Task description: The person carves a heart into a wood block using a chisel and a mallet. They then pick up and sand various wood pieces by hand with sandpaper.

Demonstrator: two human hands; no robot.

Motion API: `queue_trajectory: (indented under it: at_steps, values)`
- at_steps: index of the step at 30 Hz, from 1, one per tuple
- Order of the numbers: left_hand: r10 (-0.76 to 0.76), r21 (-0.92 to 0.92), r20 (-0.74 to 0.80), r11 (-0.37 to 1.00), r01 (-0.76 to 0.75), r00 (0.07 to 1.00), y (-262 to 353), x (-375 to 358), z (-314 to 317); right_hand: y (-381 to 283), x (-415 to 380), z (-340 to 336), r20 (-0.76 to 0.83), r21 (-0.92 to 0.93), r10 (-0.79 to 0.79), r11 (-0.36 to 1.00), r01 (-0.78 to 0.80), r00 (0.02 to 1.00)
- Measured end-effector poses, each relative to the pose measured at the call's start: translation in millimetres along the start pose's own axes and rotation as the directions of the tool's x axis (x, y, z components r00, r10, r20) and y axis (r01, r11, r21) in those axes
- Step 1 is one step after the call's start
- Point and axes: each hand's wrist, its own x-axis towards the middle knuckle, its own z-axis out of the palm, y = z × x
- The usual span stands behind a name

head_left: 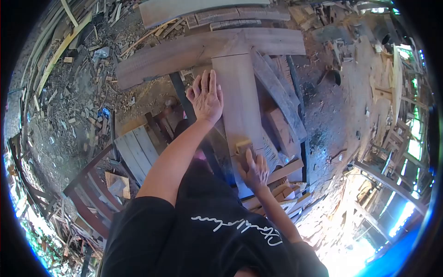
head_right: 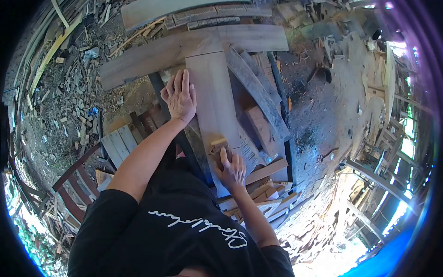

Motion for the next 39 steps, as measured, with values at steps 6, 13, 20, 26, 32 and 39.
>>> queue_trajectory:
  at_steps: [6, 13, 20, 26, 32, 39]
  values:
    - [0.012, 0.004, 0.007, 1.0, -0.012, 1.0, 0, -3, -5, -24, 166, 4, -0.187, 0.07, -0.01, 0.997, 0.024, 0.982]
    - [0.059, 0.014, -0.006, 0.998, -0.059, 0.998, -1, -2, 0, -37, 121, 3, -0.206, 0.064, 0.111, 0.993, -0.1, 0.972]
    - [0.09, 0.085, -0.018, 0.992, -0.088, 0.996, -1, -3, 2, -23, 13, -13, 0.002, -0.025, 0.161, 0.987, -0.161, 0.987]
    - [0.105, 0.089, 0.031, 0.99, -0.107, 0.994, -2, -3, -3, -25, 253, 3, -0.213, 0.163, 0.192, 0.974, -0.159, 0.958]
    - [0.144, 0.058, -0.005, 0.988, -0.144, 0.99, -6, -2, 3, -32, 161, -5, -0.255, 0.13, 0.155, 0.984, -0.125, 0.954]
    - [0.141, 0.128, -0.023, 0.982, -0.137, 0.99, -7, -3, 6, -45, 86, 7, -0.149, 0.131, 0.276, 0.957, -0.257, 0.95]
